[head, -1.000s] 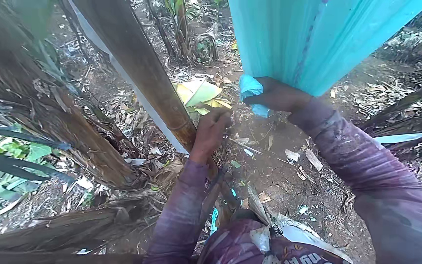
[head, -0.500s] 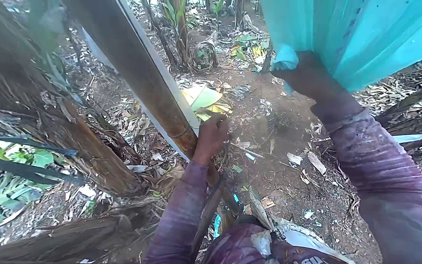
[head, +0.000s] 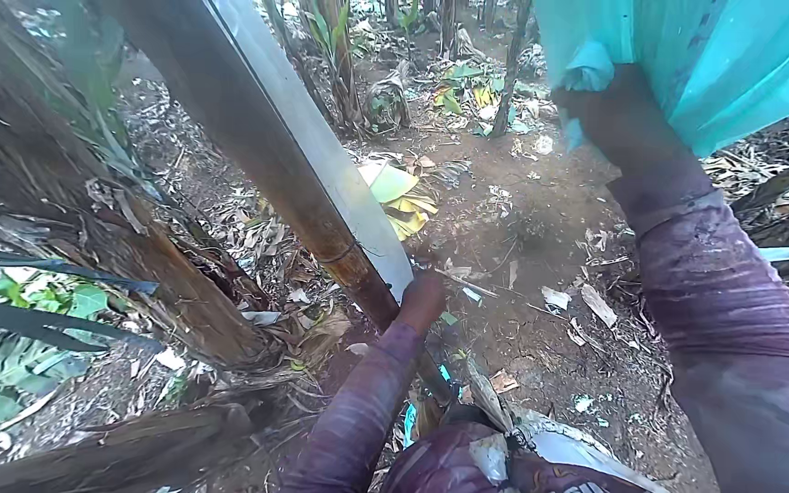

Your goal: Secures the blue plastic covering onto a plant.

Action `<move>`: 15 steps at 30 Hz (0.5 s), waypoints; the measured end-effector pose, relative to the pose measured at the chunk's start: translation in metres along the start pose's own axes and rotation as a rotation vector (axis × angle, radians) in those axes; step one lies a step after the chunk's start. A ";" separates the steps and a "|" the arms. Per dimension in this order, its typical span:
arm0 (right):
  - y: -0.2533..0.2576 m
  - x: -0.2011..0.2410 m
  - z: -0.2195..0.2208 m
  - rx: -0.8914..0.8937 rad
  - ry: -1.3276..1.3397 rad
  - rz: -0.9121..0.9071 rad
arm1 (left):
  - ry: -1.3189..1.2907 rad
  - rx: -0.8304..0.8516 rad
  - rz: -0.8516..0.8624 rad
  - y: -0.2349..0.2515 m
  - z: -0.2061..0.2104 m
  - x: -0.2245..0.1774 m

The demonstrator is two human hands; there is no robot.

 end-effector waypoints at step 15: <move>-0.124 0.085 0.127 0.916 0.364 0.023 | -1.235 -0.748 0.416 -0.017 -0.271 -0.026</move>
Point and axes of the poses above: each hand's wrist, its own y-axis towards the middle knuckle, its own z-axis out of the palm, x = y × z, the point moved 8 cm from there along y, towards the middle knuckle, and after that the axes turned 13 degrees about -x, right-handed, at the moved point
